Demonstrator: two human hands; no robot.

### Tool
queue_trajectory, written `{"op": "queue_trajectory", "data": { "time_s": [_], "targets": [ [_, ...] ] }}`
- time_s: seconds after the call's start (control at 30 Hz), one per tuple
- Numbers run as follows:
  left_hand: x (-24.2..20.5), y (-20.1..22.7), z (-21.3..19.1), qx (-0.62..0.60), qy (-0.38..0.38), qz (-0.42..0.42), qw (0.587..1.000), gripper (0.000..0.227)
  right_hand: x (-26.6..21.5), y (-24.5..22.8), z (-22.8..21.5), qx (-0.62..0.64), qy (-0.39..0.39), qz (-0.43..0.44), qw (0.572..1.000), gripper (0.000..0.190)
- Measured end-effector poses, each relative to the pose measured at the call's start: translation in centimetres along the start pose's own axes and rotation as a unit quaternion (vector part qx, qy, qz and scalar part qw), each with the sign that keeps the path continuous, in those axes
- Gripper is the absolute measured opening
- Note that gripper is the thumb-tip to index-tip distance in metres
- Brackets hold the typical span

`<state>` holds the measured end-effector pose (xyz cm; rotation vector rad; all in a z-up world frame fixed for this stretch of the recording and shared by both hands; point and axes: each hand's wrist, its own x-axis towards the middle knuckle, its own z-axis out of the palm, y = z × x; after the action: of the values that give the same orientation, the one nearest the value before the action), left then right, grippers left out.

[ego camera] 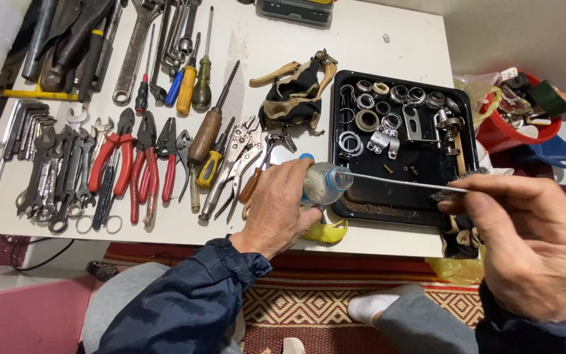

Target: The person sits at a workbench and cleans small metal parts using a wire brush and a liquid from a plastic bottle. They repeatedly dip the brush into the bottle, scrub the parts, and wipe them with a cloth.

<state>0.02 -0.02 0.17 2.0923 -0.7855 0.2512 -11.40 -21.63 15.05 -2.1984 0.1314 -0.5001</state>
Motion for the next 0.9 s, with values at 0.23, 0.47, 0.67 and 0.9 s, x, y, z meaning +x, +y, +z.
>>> {"op": "queue_trajectory", "data": {
  "time_s": [0.23, 0.47, 0.67, 0.9],
  "targets": [
    [0.4, -0.2, 0.3, -0.007, 0.002, -0.019, 1.0, 0.067, 0.1, 1.7, -1.6, 0.005, -0.003, -0.034, 0.999, 0.016],
    [0.9, -0.6, 0.1, -0.017, -0.031, -0.085, 0.996, 0.073, 0.0, 2.3, -0.9, 0.079, 0.043, 0.02, 0.996, 0.014],
    [0.8, -1.0, 0.4, -0.058, -0.061, -0.129, 0.988, 0.078, 0.4, 1.4, -0.4, 0.11, 0.045, 0.061, 0.991, 0.014],
    [0.7, -1.0, 0.4, -0.07, -0.063, -0.129, 0.987, 0.078, 0.6, 2.0, -0.4, 0.138, 0.053, 0.088, 0.985, 0.013]
  ]
}}
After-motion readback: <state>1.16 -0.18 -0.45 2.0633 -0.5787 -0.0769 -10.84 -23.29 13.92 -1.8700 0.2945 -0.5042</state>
